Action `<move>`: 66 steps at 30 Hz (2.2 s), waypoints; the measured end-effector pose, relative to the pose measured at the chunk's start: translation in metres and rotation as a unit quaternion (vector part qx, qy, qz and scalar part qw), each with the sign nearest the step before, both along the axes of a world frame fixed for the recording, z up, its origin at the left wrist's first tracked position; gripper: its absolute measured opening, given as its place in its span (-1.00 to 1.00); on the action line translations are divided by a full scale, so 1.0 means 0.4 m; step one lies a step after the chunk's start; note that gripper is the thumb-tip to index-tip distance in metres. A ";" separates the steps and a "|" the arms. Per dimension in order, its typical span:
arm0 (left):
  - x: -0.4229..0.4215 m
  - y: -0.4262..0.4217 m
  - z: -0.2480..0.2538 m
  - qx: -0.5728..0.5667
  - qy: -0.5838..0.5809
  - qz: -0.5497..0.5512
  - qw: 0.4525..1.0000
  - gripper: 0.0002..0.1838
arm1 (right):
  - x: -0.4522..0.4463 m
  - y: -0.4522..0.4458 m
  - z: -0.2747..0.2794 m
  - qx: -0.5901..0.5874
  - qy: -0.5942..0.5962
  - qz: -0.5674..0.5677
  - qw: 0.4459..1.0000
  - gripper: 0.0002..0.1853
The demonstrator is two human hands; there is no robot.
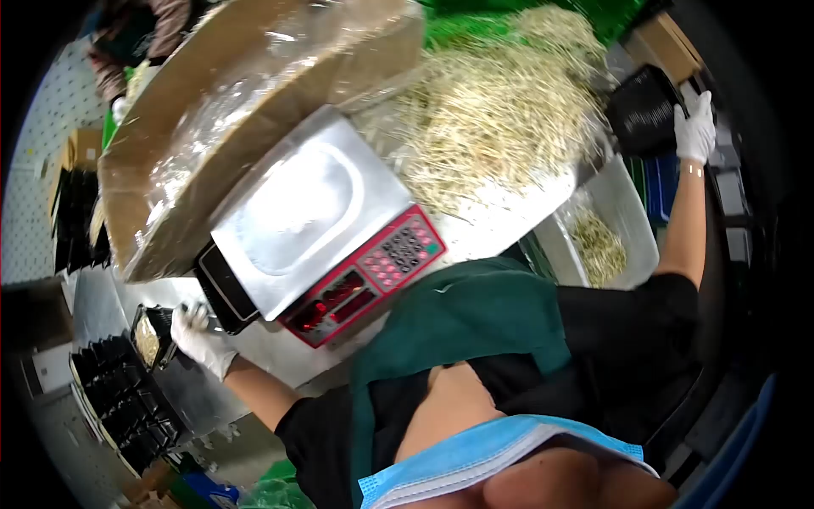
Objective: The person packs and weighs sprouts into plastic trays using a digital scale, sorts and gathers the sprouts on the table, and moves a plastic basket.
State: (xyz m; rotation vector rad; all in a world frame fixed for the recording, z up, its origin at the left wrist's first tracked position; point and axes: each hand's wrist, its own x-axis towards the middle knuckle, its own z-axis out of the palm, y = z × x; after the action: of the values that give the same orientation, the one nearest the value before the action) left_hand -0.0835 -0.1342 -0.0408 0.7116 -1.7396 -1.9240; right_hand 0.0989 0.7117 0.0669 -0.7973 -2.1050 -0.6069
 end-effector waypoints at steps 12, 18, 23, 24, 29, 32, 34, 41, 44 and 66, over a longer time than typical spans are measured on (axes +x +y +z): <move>0.185 0.937 0.056 0.045 0.023 -0.422 0.905 -0.67 | 0.027 0.178 -0.015 -0.186 -0.101 -0.034 0.977 -0.66; 0.150 1.243 0.129 0.167 0.041 -0.518 0.838 -0.13 | -0.195 -0.155 -0.040 -0.195 -0.254 0.624 0.713 -0.92; 0.116 1.156 0.095 0.162 0.059 -0.261 0.950 -0.24 | -0.417 -0.212 -0.075 -0.142 -0.167 0.725 0.653 -0.35; 0.109 1.080 0.087 0.149 0.042 -0.202 0.967 -0.38 | -0.487 -0.146 -0.116 -0.134 -0.179 0.667 0.710 -0.33; 0.135 0.763 0.044 0.175 0.024 0.010 0.984 -0.55 | -0.768 0.239 -0.376 0.016 -0.446 0.100 0.889 -0.14; 0.157 0.735 0.040 -0.002 -0.013 0.062 0.998 -0.45 | -0.850 0.317 -0.361 -0.041 -0.487 0.136 0.862 -0.06; 0.150 0.805 0.073 -0.357 -0.055 0.168 0.917 -0.44 | -0.888 0.349 -0.381 0.018 -0.458 0.173 0.872 -0.26; 0.067 1.086 0.059 -0.546 0.195 -0.129 0.805 -0.41 | -0.885 0.270 -0.391 -0.183 -0.316 0.217 0.905 -0.84; 0.054 1.135 0.029 -0.482 0.171 -0.213 0.833 -0.47 | -0.777 0.077 -0.274 -0.154 -0.245 0.342 0.894 -0.88; -0.031 1.280 -0.081 -0.367 0.211 -0.659 0.622 0.19 | -0.375 -0.254 -0.269 -0.375 -0.410 0.497 0.667 -0.11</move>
State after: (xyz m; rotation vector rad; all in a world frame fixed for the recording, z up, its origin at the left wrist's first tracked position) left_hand -0.0958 0.3776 -0.0733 -1.6189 -2.5736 -1.3491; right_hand -0.0511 0.6100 -0.0407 0.5059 -3.1737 0.7211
